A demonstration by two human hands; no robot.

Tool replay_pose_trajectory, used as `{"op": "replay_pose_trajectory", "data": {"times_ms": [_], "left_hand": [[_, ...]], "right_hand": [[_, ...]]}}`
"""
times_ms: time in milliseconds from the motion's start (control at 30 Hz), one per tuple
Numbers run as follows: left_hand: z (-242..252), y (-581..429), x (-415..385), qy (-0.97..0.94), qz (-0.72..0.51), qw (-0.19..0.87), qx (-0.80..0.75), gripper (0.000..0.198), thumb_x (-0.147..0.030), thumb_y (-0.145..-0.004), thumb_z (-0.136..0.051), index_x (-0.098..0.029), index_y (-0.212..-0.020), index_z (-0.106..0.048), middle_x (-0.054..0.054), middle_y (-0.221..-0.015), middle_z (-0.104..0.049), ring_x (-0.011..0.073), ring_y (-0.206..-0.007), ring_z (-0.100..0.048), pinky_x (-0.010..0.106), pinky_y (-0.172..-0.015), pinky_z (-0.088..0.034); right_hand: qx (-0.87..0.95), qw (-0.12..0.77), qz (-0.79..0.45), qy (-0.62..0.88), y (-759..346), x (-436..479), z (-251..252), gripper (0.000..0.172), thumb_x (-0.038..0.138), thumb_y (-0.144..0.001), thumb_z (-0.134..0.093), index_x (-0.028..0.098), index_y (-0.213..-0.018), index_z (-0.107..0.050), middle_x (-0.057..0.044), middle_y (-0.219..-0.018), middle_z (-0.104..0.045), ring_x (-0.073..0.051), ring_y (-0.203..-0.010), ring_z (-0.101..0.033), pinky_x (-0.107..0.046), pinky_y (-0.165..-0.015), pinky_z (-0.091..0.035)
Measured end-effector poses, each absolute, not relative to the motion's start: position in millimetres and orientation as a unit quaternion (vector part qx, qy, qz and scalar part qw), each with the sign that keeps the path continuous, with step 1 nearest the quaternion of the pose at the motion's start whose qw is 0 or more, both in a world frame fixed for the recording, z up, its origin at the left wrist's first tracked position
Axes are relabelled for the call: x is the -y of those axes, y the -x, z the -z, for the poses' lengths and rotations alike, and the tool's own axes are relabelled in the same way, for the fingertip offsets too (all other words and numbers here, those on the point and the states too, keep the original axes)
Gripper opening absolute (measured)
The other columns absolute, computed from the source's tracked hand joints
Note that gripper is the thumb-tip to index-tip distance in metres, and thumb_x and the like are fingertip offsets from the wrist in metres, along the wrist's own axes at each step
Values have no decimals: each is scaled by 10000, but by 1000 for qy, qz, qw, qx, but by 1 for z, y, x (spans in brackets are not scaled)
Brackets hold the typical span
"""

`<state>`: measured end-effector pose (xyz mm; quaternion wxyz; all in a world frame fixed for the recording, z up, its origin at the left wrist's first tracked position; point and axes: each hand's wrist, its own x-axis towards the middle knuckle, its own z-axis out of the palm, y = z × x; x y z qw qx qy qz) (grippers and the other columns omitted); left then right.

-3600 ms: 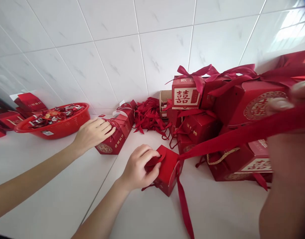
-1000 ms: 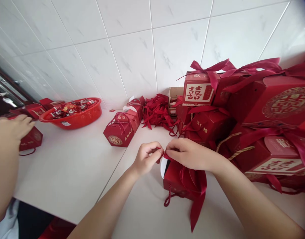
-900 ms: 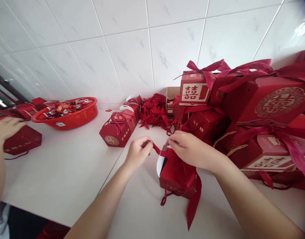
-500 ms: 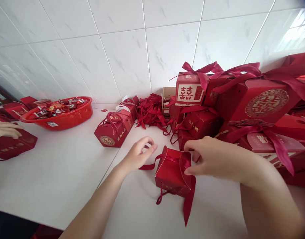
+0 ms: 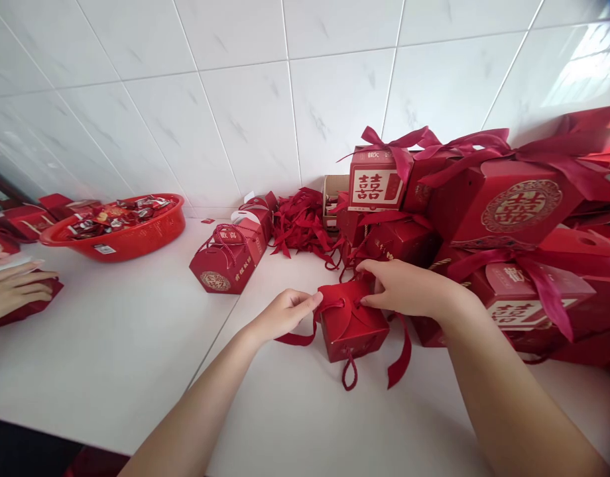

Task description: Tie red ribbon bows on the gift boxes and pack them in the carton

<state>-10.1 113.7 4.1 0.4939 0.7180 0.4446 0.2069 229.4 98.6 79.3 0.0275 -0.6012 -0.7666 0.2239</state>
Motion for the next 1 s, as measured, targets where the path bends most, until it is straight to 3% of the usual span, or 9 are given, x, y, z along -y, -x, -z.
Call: {"op": "replay_pose_trajectory", "data": {"times_ms": [133,300,367,467,633,800,867,1000], "left_hand": [[-14,9,-110,-723,-210,507,-421,515,-500,-795,-634,-185,-536,-319,-50,-596,-292,89,-539,-282,246,-517,-228],[-22,18,-114,-665,-265,584,-384,436,-385,-776,-678,-181,-531,-382,-27,-588,-434,91,-540,-364,243,-519,-272],[-23,25,-117,-645,-275,602,-382,438,-409,-790,-647,-185,-525,-379,-43,-496,-383,78,-464,-310,242,-470,-220],[-25,34,-120,-617,-314,609,-386,480,-464,-774,-625,-196,-540,-303,-80,-472,-238,53,-411,-195,233,-439,-144],[-29,43,-124,-596,-344,603,-404,467,-471,-729,-654,-195,-571,-311,-94,-495,-206,38,-400,-164,216,-433,-153],[-25,40,-125,-613,-266,589,-455,357,-468,-779,-666,-180,-631,-514,-78,-525,-292,48,-415,-200,222,-428,-121],[-22,39,-126,-628,-212,588,-463,403,-509,-794,-648,-160,-605,-579,-73,-490,-298,52,-413,-195,230,-431,-118],[-23,45,-131,-660,-159,574,-458,464,-517,-730,-710,-148,-490,-563,-42,-431,-390,61,-407,-259,222,-423,-178]], "right_hand": [[766,34,-262,586,-233,-97,-83,413,309,-784,-604,240,-1188,-543,-43,-867,-648,-188,-724,-593,-272,-607,-415],[765,71,-300,566,-230,-96,-86,251,391,-769,-644,220,-906,-521,-19,-842,-616,-145,-663,-531,-248,-544,-380],[763,106,-301,562,-228,-96,-86,243,433,-817,-590,213,-823,-485,-8,-802,-595,-132,-645,-498,-246,-543,-373],[767,169,-313,534,-229,-96,-87,162,359,-854,-542,214,-833,-472,29,-706,-545,-114,-602,-446,-238,-542,-364],[765,229,-348,491,-237,-90,-96,126,322,-840,-560,216,-854,-493,61,-622,-485,-101,-557,-429,-223,-518,-363],[763,176,-289,550,-244,-72,-108,173,403,-853,-553,236,-808,-554,36,-645,-564,-109,-531,-482,-233,-483,-367],[764,138,-241,582,-246,-61,-109,205,444,-857,-546,247,-812,-578,24,-636,-590,-120,-505,-499,-247,-459,-360],[773,97,-193,597,-253,-45,-109,228,465,-867,-532,255,-819,-606,7,-591,-610,-130,-444,-496,-263,-406,-297]]}}
